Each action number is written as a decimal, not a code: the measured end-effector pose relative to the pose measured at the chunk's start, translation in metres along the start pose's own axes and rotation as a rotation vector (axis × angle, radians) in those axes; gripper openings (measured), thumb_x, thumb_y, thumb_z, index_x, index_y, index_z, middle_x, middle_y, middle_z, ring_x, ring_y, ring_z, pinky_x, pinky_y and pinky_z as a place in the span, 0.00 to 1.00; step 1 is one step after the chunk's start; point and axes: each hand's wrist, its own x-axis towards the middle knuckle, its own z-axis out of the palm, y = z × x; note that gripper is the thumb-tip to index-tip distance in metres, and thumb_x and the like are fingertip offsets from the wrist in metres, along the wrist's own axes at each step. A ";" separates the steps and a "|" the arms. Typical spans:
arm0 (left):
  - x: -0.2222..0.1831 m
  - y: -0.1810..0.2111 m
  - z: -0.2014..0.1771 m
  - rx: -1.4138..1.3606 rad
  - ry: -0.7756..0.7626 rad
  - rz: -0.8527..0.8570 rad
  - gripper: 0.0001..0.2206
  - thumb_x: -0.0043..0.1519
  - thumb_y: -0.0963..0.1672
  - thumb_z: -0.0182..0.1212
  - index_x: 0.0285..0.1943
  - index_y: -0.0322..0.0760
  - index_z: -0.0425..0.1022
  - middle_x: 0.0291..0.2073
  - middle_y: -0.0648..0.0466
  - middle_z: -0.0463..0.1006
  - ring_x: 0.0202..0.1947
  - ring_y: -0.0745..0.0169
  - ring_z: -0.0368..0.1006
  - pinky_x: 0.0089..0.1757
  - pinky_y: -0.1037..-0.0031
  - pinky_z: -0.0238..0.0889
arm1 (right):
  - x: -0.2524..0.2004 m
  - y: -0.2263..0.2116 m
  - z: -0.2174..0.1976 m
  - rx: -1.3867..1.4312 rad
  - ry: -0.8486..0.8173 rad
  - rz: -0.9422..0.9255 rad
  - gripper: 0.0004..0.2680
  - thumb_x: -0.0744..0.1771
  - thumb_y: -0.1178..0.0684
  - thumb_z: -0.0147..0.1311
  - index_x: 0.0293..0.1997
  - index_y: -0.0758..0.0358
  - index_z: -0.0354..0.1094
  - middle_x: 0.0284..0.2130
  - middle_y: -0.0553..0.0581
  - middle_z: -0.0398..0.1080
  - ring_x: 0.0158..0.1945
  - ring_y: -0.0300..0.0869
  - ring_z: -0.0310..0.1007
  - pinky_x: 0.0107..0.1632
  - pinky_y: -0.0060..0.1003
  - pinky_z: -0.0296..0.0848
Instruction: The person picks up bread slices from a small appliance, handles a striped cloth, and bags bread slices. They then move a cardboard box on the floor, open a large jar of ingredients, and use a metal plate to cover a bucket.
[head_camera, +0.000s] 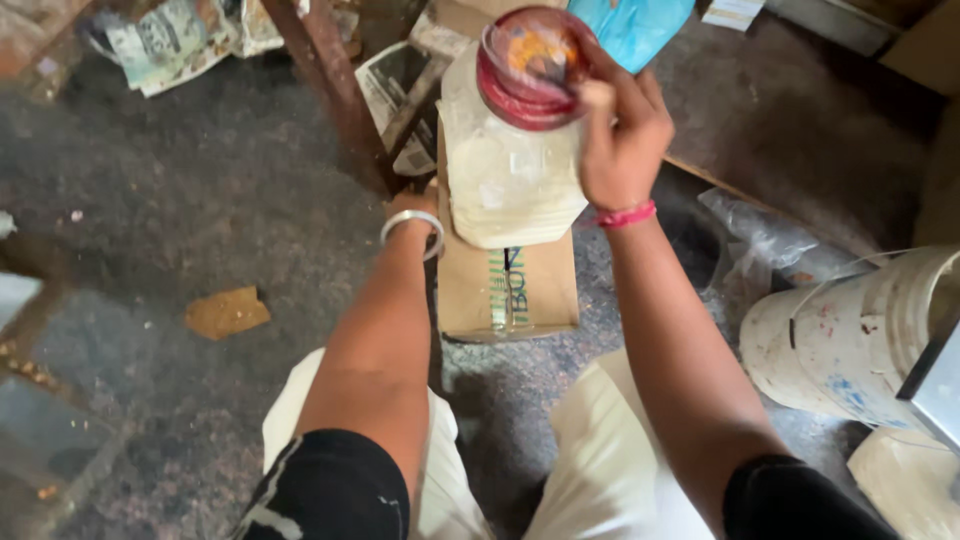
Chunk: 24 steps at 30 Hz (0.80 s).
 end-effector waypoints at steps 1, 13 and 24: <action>0.007 -0.008 0.008 -0.016 -0.011 -0.045 0.41 0.63 0.64 0.48 0.72 0.30 0.60 0.67 0.33 0.61 0.67 0.36 0.58 0.61 0.60 0.54 | -0.008 0.020 0.002 0.233 0.026 0.130 0.20 0.75 0.36 0.43 0.65 0.58 0.74 0.29 0.51 0.64 0.29 0.37 0.62 0.34 0.32 0.61; 0.004 -0.039 0.082 -1.302 -0.331 -0.141 0.34 0.66 0.61 0.45 0.72 0.35 0.67 0.67 0.52 0.72 0.66 0.53 0.67 0.63 0.66 0.56 | -0.218 0.189 0.089 0.638 -0.362 1.455 0.25 0.69 0.29 0.37 0.63 0.56 0.68 0.55 0.54 0.75 0.52 0.43 0.77 0.54 0.42 0.75; -0.038 -0.017 0.064 -1.025 -0.502 -0.348 0.41 0.63 0.67 0.36 0.70 0.36 0.69 0.65 0.54 0.75 0.65 0.56 0.67 0.60 0.68 0.60 | -0.219 0.162 0.056 0.855 -0.405 1.714 0.28 0.68 0.25 0.35 0.62 0.56 0.68 0.48 0.59 0.78 0.44 0.47 0.80 0.49 0.49 0.78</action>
